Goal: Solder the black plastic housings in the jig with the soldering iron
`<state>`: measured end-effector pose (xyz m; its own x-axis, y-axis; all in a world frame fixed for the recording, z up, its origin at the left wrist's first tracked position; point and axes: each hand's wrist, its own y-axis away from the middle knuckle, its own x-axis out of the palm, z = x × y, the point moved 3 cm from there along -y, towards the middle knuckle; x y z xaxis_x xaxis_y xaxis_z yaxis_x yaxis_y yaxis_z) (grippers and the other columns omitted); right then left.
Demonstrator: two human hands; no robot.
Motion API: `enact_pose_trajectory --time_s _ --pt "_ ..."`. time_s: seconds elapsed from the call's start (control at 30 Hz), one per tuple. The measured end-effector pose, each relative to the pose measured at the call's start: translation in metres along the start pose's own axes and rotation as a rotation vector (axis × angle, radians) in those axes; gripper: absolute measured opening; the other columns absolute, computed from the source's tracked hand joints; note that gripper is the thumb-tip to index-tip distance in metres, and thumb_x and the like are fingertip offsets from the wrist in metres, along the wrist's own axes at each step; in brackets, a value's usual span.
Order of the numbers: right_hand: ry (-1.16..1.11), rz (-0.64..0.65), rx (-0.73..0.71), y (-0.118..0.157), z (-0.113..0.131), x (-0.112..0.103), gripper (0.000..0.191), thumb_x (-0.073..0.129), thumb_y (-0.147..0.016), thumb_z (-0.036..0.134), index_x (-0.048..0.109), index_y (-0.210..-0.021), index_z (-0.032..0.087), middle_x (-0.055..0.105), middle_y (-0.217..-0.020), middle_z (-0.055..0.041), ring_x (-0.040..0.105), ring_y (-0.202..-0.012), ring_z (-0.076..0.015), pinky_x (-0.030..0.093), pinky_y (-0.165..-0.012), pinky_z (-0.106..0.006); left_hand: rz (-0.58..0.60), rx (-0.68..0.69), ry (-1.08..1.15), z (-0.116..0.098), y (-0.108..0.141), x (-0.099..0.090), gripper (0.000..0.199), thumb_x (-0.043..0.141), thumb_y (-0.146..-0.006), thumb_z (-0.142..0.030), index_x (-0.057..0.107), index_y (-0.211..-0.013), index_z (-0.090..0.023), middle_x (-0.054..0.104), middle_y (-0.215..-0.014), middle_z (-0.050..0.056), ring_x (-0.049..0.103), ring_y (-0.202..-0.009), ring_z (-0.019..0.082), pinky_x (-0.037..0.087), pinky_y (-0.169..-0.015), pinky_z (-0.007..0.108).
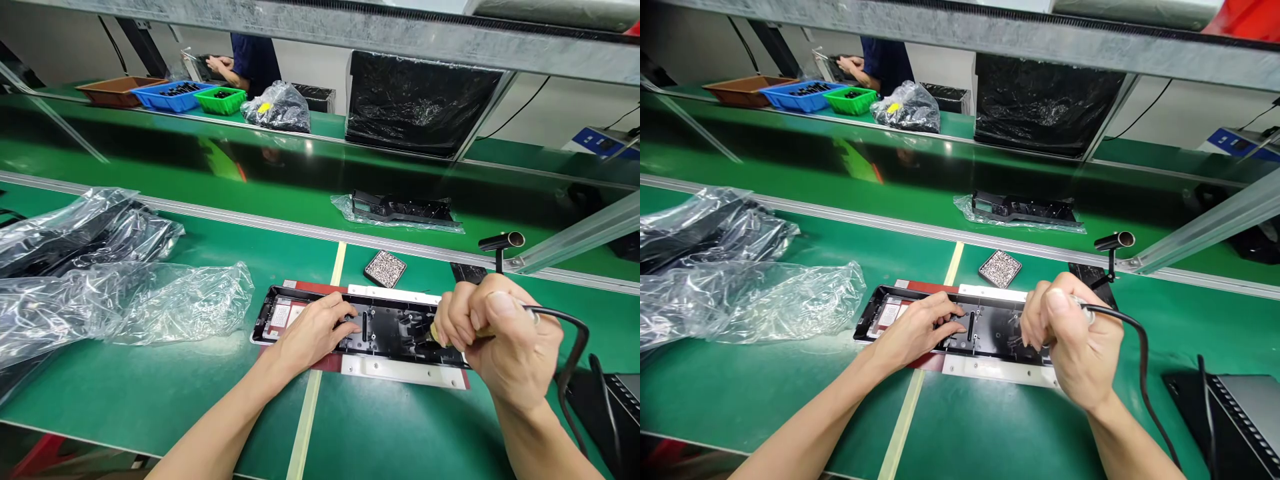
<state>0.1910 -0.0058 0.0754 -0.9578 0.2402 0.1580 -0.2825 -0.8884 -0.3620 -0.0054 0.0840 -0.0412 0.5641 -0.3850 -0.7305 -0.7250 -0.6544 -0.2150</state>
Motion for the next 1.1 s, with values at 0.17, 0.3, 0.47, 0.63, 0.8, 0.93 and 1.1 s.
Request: enact_pose_trajectory --time_s 0.17,0.3,0.47,0.63,0.8,0.93,1.1 --pt "-0.004 -0.062 -0.039 0.0044 -0.0025 0.0037 0.04 0.06 -0.1 0.031 0.048 -0.064 0.02 0.043 -0.051 0.0031 0.038 -0.043 -0.0104 0.033 -0.039 -0.024 0.0 0.004 -0.007 0.0001 -0.0003 0.0006 0.013 0.073 -0.097 -0.023 0.072 -0.109 -0.017 0.064 -0.097 0.002 0.061 -0.071 0.013 0.049 -0.066 0.026" --pt "-0.035 -0.071 -0.067 0.0067 -0.0051 0.0063 0.041 0.06 -0.098 0.03 0.047 -0.061 0.02 0.039 -0.049 0.0041 0.032 -0.041 -0.0081 0.026 -0.037 -0.022 -0.002 -0.002 -0.014 -0.0006 0.0004 0.0 0.012 0.074 -0.097 -0.023 0.073 -0.107 -0.018 0.064 -0.096 0.001 0.06 -0.069 0.012 0.048 -0.064 0.026" --pt "-0.057 -0.113 -0.035 0.006 -0.0058 0.0075 0.041 0.061 -0.096 0.032 0.047 -0.059 0.02 0.036 -0.048 0.0041 0.029 -0.04 -0.0079 0.023 -0.036 -0.022 0.005 -0.019 -0.008 -0.0014 0.0004 -0.0016 0.01 0.073 -0.097 -0.024 0.073 -0.106 -0.02 0.065 -0.096 0.001 0.06 -0.068 0.012 0.048 -0.064 0.026" --pt "-0.059 -0.112 -0.023 0.0061 -0.0059 0.0067 0.043 0.063 -0.095 0.035 0.047 -0.058 0.021 0.035 -0.048 0.0043 0.028 -0.04 -0.0079 0.023 -0.036 -0.022 0.01 -0.016 -0.002 0.0008 0.0002 -0.0007 0.012 0.073 -0.098 -0.024 0.073 -0.108 -0.019 0.065 -0.096 0.001 0.06 -0.069 0.012 0.048 -0.065 0.026" --pt "-0.064 -0.099 -0.022 0.0065 -0.0068 0.0068 0.043 0.063 -0.095 0.035 0.047 -0.058 0.021 0.035 -0.048 0.0043 0.028 -0.04 -0.0077 0.023 -0.036 -0.022 0.011 -0.008 -0.001 0.0032 0.0003 0.002 0.013 0.072 -0.097 -0.024 0.073 -0.109 -0.017 0.063 -0.095 0.001 0.058 -0.068 0.012 0.048 -0.067 0.027" --pt "-0.069 -0.128 -0.024 0.0072 -0.0079 0.0072 0.042 0.062 -0.095 0.034 0.046 -0.058 0.02 0.034 -0.047 0.0045 0.027 -0.04 -0.0077 0.022 -0.036 -0.022 0.016 -0.011 -0.001 0.0031 -0.0002 0.0026 0.012 0.072 -0.098 -0.024 0.073 -0.108 -0.018 0.063 -0.095 0.001 0.057 -0.067 0.012 0.048 -0.067 0.027" --pt "-0.079 -0.105 -0.028 0.0069 -0.0074 0.0071 0.044 0.063 -0.095 0.036 0.047 -0.057 0.02 0.035 -0.047 0.0046 0.028 -0.039 -0.0075 0.023 -0.036 -0.021 0.007 -0.009 -0.001 0.0018 -0.0004 0.0012 0.011 0.072 -0.097 -0.023 0.073 -0.107 -0.019 0.063 -0.095 0.001 0.058 -0.068 0.012 0.048 -0.066 0.026"
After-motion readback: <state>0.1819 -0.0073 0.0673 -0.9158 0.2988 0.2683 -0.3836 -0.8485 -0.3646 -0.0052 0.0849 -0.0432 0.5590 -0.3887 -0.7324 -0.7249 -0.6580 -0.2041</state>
